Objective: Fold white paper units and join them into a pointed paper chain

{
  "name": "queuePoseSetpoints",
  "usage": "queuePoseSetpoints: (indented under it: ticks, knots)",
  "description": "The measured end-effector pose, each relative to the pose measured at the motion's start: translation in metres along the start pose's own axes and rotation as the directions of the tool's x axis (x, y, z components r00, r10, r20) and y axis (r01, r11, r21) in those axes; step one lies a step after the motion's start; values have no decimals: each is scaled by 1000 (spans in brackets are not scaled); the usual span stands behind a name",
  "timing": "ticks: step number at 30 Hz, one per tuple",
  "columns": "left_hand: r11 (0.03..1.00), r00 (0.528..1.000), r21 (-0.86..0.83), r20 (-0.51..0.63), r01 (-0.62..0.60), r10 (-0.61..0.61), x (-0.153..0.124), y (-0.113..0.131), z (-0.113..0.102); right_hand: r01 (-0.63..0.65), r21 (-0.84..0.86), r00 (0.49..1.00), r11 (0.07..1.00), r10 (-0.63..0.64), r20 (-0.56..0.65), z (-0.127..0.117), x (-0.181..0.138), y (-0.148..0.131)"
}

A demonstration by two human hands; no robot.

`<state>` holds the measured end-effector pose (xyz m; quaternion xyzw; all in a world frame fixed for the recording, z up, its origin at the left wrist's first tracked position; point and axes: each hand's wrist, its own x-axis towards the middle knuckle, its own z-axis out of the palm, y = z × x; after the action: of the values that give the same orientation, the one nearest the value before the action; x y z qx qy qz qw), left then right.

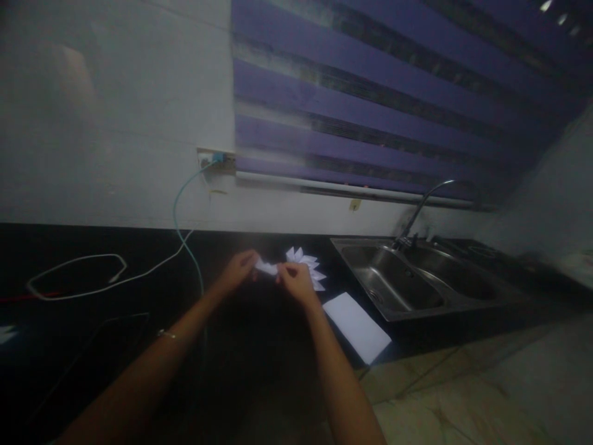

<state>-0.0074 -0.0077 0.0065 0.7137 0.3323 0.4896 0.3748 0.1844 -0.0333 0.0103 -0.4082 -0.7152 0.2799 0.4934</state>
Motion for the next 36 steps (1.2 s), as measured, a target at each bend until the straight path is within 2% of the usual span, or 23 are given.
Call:
queuePoseSetpoints:
  ticks: [8, 21, 28, 32, 36]
  knots:
    - [999, 990, -50, -142, 2, -9, 3, 0, 11, -12, 97, 988, 995, 26, -149, 2, 3, -3]
    - [983, 968, -184, -251, -23, -24, 6, 5, 17, -46, 236, 974, 971, 96, -205, 7, 4, -4]
    - [975, 972, -223, -227, 6, -58, 6, 3, 25, -61, 292, 970, 954, 126, -209, 12, 8, 9]
    - [956, 992, -291, -101, 47, -80, 5, -4, 28, -98, 305, 973, 947, 156, -171, 14, 10, 14]
    - [938, 999, -344, -15, 44, -53, 4, -4, 26, -61, 253, 984, 965, 101, -149, 13, 7, 9]
